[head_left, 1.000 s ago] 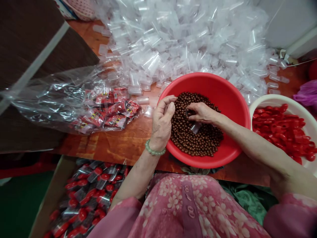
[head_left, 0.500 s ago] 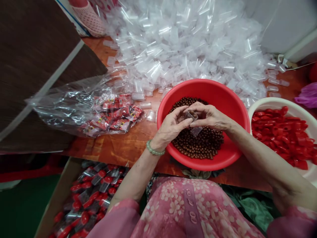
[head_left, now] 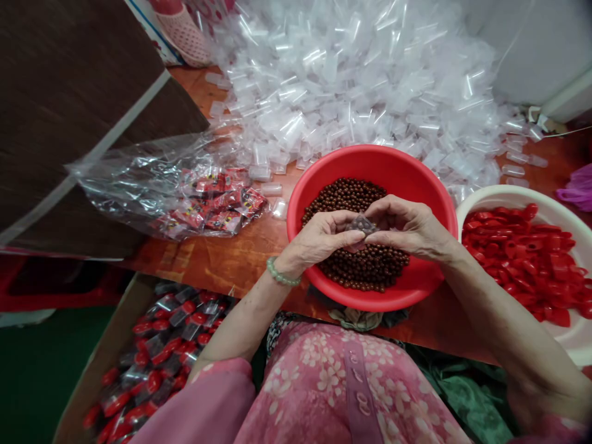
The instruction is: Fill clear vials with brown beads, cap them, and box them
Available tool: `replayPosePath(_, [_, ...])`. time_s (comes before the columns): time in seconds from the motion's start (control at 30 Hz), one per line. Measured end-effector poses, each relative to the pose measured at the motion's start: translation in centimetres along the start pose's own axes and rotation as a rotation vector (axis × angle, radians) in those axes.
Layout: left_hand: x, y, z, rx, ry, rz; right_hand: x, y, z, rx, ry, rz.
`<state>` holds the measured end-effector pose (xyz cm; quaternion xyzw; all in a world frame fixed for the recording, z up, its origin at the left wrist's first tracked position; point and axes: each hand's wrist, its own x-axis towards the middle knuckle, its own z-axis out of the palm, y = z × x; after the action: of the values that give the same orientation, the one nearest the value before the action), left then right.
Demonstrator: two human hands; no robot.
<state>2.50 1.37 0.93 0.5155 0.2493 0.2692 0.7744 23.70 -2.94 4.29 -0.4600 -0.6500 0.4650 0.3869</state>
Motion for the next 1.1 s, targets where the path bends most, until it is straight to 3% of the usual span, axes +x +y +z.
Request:
replayPosePath(0.3, [0.5, -0.5, 2.3, 0.094, -0.034, -0.015, -1.0, -0.1, -2.2, 0.067, -0.242, 0.117])
replayPosePath(0.47, [0.8, -0.9, 2.4, 0.106, 0.057, -0.039, -0.6, 0.9, -2.4, 0.028, -0.293, 0.137])
replayPosePath(0.73, [0.4, -1.1, 2.2, 0.093, 0.036, -0.045, -0.7, 1.2, -1.6, 0.022, -0.27, 0.159])
replayPosePath(0.9, [0.6, -1.6, 1.9, 0.074, 0.008, 0.019, -1.6, 0.7, -2.1, 0.034, -0.11, 0.128])
replayPosePath(1.1, [0.1, -2.2, 1.4, 0.048, -0.018, 0.035, -3.2, 0.7, -2.7, -0.024, 0.017, 0.193])
